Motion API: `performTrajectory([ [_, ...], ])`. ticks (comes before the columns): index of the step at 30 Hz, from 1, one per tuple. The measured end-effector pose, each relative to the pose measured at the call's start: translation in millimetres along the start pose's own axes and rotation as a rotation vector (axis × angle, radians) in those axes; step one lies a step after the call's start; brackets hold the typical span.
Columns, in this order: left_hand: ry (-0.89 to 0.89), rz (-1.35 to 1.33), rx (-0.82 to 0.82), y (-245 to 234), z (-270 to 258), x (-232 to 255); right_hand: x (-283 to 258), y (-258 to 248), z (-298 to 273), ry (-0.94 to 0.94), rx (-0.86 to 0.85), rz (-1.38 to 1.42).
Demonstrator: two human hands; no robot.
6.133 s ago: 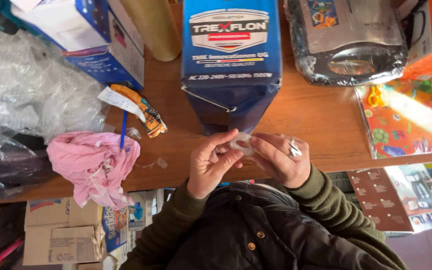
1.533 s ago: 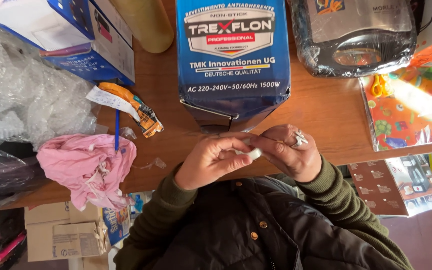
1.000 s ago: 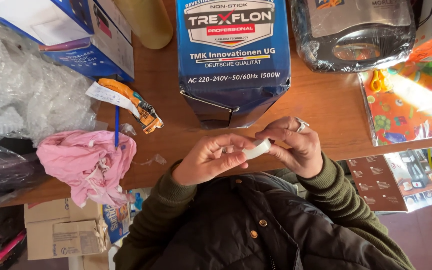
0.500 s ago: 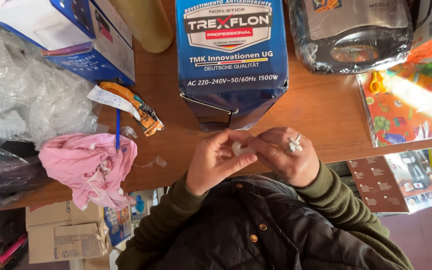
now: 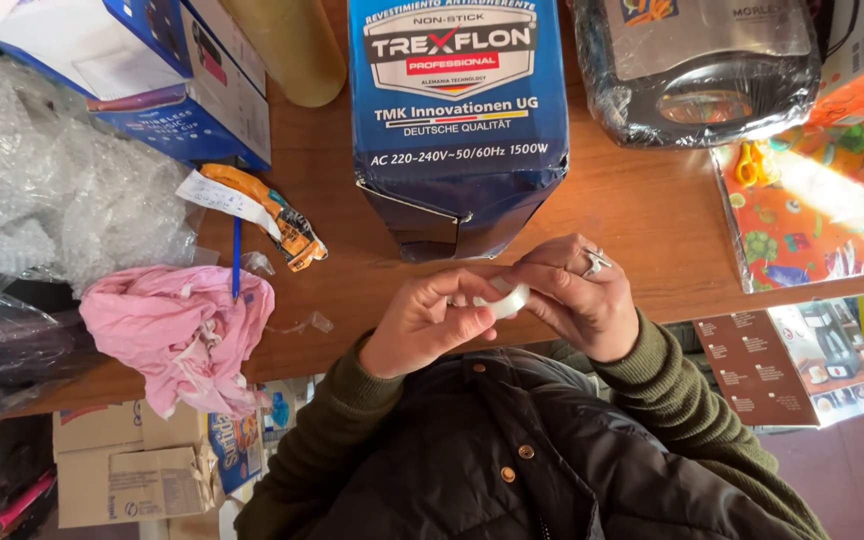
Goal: The person is putting an appliance into a box and sealing it with tape.
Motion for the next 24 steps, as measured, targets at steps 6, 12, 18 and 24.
performTrajectory([
  [6, 0.002, -0.042, -0.085, 4, 1, -3, 10, -2, -3, 0.068, 0.025, 0.126],
  [12, -0.032, -0.143, -0.119, 7, 3, -16, 7, -4, -2, 0.064, 0.03, 0.282],
  [18, 0.027, 0.006, 0.02, -6, 1, -27, -5, 0, 6, -0.031, -0.044, 0.058],
  [24, 0.02, -0.177, -0.053, 2, -4, -19, 11, 5, -7, 0.128, -0.015, 0.269],
])
Point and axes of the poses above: each hand's wrist, its own z-axis towards the middle knuckle, its own y-axis out of the palm, x = y × z, the point moved 8 cm from there along z, towards the middle knuckle, and after that the axes turned 1 degree about -x, right-handed, at the moved point
